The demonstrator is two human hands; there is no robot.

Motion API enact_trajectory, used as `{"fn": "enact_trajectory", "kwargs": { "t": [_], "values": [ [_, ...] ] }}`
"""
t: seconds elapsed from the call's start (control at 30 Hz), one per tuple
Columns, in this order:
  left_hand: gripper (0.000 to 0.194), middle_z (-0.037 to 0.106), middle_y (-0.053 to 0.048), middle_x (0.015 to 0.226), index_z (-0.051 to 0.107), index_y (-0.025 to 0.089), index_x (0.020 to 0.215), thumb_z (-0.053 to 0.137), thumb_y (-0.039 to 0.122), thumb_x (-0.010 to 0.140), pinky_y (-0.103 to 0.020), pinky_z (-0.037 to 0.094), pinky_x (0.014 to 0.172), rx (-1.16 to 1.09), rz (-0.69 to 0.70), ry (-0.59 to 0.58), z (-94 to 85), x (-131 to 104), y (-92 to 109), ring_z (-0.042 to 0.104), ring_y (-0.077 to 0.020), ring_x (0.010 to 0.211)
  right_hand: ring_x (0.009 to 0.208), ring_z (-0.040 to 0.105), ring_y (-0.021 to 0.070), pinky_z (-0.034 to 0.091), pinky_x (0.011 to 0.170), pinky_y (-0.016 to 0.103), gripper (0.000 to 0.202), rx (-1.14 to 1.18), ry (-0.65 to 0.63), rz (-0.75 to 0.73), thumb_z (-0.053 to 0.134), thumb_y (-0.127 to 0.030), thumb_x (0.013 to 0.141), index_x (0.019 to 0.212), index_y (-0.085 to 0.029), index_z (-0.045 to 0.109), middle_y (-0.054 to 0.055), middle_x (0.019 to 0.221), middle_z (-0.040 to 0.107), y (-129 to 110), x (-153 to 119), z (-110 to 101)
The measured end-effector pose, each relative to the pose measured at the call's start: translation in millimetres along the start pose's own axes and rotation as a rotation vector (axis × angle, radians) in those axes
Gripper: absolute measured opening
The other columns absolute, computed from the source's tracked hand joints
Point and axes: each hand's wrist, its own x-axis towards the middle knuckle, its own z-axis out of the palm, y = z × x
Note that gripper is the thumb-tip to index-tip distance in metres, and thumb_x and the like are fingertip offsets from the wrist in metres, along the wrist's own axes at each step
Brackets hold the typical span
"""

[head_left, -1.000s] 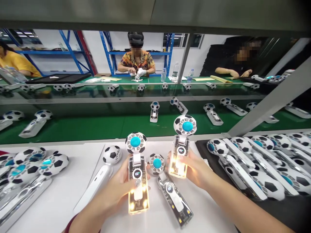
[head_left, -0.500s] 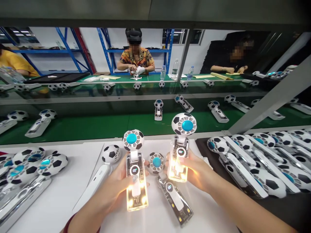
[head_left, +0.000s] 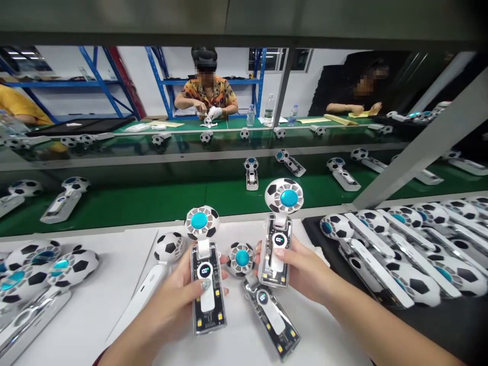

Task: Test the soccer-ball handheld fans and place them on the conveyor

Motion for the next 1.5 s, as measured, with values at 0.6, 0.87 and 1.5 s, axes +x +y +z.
{"fn": "enact_trajectory", "kwargs": {
  "t": [0.6,0.87,1.5],
  "values": [
    [0.076,0.056,-0.005,0.099,0.026,0.03,0.128,0.072,0.04,0.07,-0.031,0.046,0.08,0.098,-0.047,-0.257,2.1,-8,-1,0.056,-0.0179,0.086,0.078,0.062,0.0189,0.047,0.069,0.034,0.037,-0.077,-0.011,-0.002,0.066,-0.026,0.073,0.098,-0.021,0.04,0.003,0.09,0.059,0,0,-2],
    [0.075,0.053,-0.009,0.115,0.022,0.03,0.131,0.07,0.038,0.073,-0.036,0.046,0.086,0.068,-0.012,-0.293,5.7,-8,-1,0.055,-0.0242,0.104,0.083,0.061,0.0185,0.047,0.071,0.034,0.047,-0.107,-0.052,0.01,0.065,-0.026,0.078,0.112,-0.024,0.033,0.004,0.095,0.059,4,0,-5],
    [0.08,0.051,-0.013,0.126,0.013,0.032,0.137,0.066,0.032,0.077,-0.04,0.044,0.094,0.144,0.153,-0.246,8.8,-20,-1,0.052,-0.0279,0.114,0.099,0.057,0.0231,0.047,0.085,0.044,0.043,-0.229,-0.121,-0.041,0.066,-0.032,0.079,0.113,-0.023,0.042,0.008,0.108,0.055,-1,-11,-1]
  ]
}}
